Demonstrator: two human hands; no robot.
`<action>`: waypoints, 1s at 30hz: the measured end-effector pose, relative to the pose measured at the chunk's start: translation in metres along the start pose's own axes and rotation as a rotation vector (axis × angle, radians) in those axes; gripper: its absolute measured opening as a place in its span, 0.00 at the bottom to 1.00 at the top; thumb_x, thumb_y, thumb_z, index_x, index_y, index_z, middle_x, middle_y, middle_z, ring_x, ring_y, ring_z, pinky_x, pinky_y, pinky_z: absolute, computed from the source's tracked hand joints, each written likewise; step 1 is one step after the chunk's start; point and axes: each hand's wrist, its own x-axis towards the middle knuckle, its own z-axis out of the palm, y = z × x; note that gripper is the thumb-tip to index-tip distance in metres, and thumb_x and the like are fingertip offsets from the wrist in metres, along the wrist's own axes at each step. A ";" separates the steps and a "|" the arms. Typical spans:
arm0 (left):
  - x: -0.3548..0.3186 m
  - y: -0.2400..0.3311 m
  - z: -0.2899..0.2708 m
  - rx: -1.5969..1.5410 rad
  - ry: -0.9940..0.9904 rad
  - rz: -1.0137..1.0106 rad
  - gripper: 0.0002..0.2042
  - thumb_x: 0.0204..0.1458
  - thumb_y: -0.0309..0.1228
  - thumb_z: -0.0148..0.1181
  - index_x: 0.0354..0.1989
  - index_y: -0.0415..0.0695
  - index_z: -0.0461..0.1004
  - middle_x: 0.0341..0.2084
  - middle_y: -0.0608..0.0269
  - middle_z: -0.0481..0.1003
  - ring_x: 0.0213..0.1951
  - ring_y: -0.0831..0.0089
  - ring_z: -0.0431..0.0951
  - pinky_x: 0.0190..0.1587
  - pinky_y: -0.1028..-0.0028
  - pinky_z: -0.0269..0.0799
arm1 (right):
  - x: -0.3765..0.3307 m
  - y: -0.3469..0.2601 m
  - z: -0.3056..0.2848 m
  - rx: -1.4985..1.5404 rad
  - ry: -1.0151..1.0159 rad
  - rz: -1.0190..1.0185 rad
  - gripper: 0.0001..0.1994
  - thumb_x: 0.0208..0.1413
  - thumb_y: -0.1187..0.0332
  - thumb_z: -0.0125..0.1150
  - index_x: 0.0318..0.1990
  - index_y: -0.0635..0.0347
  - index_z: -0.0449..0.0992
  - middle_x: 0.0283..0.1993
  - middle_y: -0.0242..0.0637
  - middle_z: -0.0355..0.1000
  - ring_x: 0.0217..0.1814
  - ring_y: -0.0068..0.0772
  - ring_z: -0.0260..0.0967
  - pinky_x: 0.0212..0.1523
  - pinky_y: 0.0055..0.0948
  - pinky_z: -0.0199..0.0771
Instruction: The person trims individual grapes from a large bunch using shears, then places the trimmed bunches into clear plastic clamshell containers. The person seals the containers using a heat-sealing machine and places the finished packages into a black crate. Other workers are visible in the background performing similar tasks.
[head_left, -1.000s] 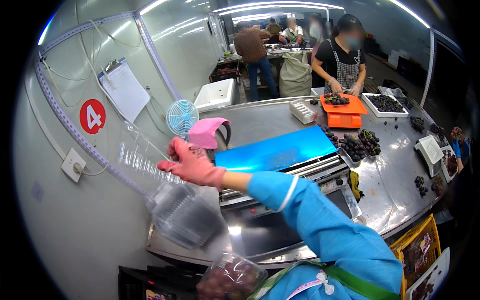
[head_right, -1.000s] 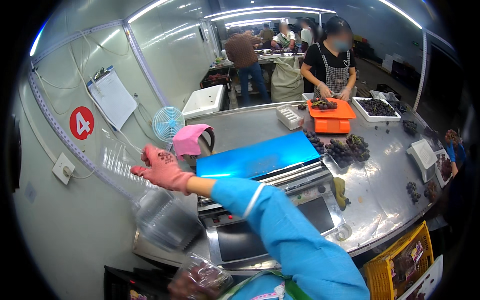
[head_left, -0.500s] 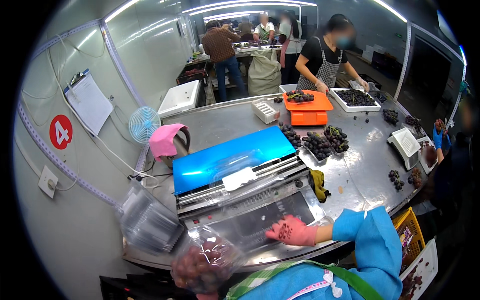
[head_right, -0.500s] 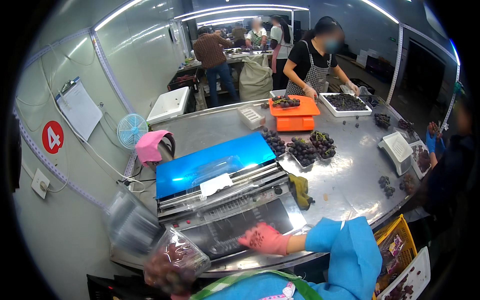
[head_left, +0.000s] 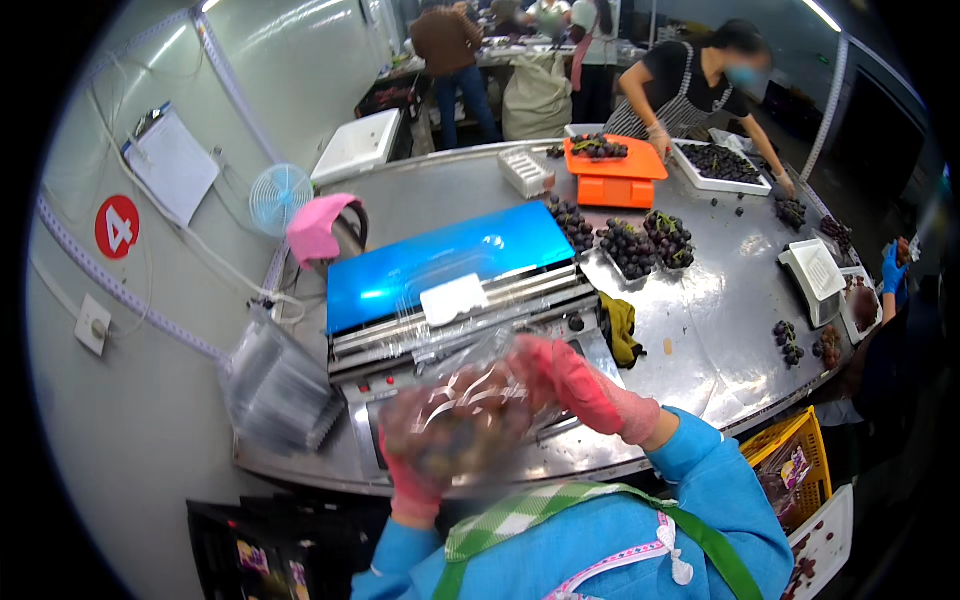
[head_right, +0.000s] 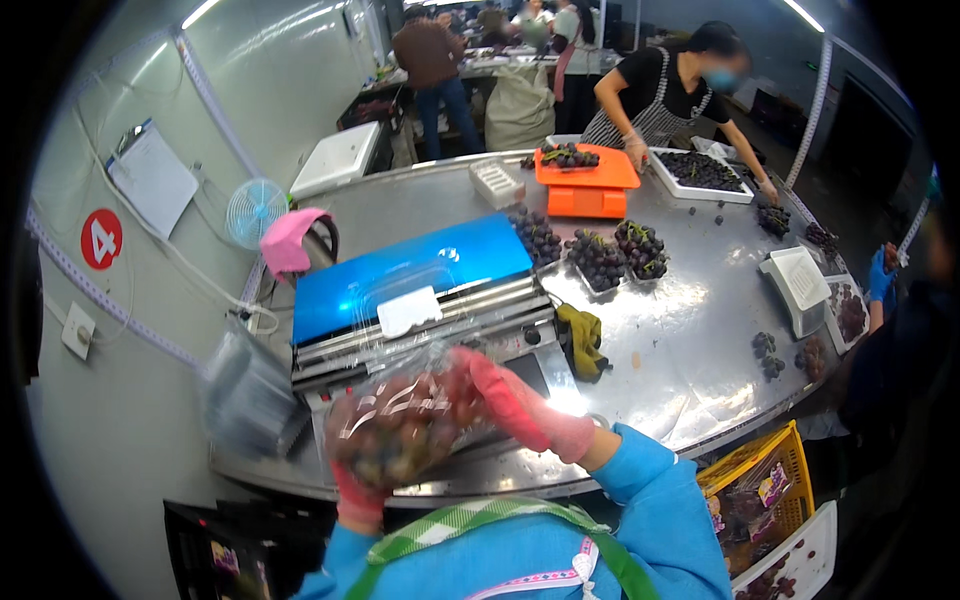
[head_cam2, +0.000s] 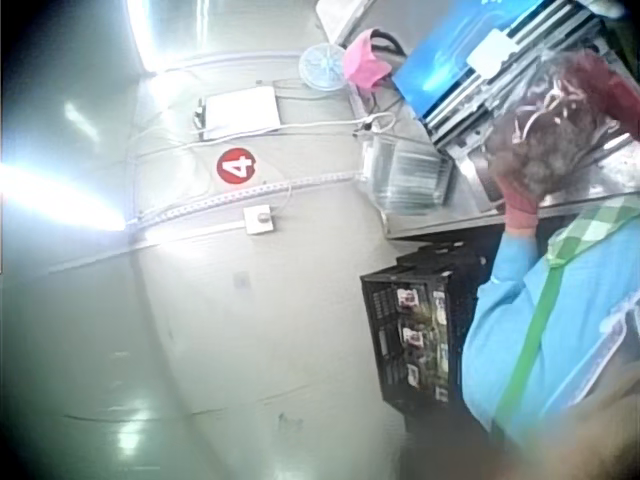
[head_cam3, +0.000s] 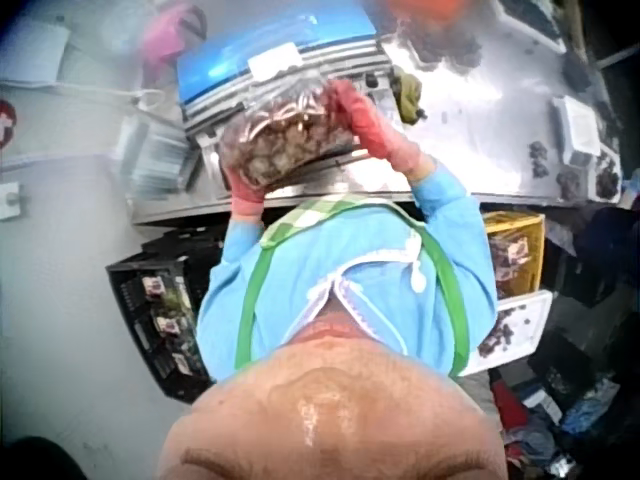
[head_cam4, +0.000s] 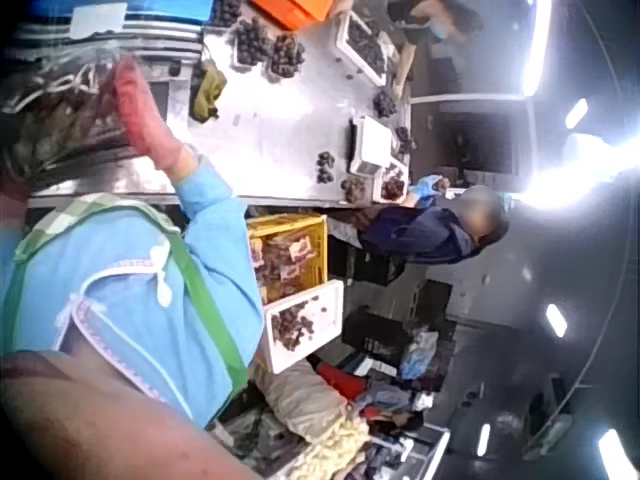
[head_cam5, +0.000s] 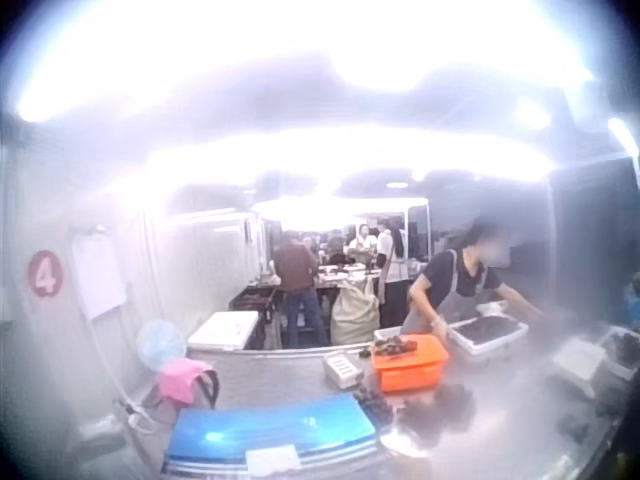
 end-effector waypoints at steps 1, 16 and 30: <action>0.004 0.000 0.007 -0.324 -0.036 -0.151 0.25 0.59 0.52 0.43 0.50 0.42 0.71 0.49 0.54 0.72 0.49 0.63 0.73 0.53 0.63 0.68 | 0.005 -0.004 -0.001 -0.086 0.051 -0.011 0.31 0.65 0.42 0.34 0.66 0.55 0.55 0.54 0.34 0.65 0.51 0.25 0.63 0.51 0.28 0.65; 0.021 -0.052 0.014 -0.821 -0.099 -1.082 0.10 0.61 0.35 0.50 0.38 0.42 0.72 0.30 0.67 0.75 0.30 0.77 0.76 0.28 0.76 0.75 | 0.016 0.042 -0.035 -0.078 0.359 0.051 0.31 0.64 0.40 0.36 0.63 0.54 0.59 0.54 0.29 0.68 0.51 0.21 0.67 0.49 0.24 0.68; 0.028 -0.083 0.017 -0.608 -0.506 -1.034 0.04 0.51 0.21 0.48 0.26 0.38 0.69 0.24 0.64 0.69 0.26 0.74 0.73 0.25 0.70 0.78 | 0.051 -0.004 -0.056 -0.638 0.085 0.360 0.36 0.61 0.38 0.42 0.34 0.71 0.76 0.27 0.37 0.72 0.28 0.24 0.68 0.33 0.27 0.72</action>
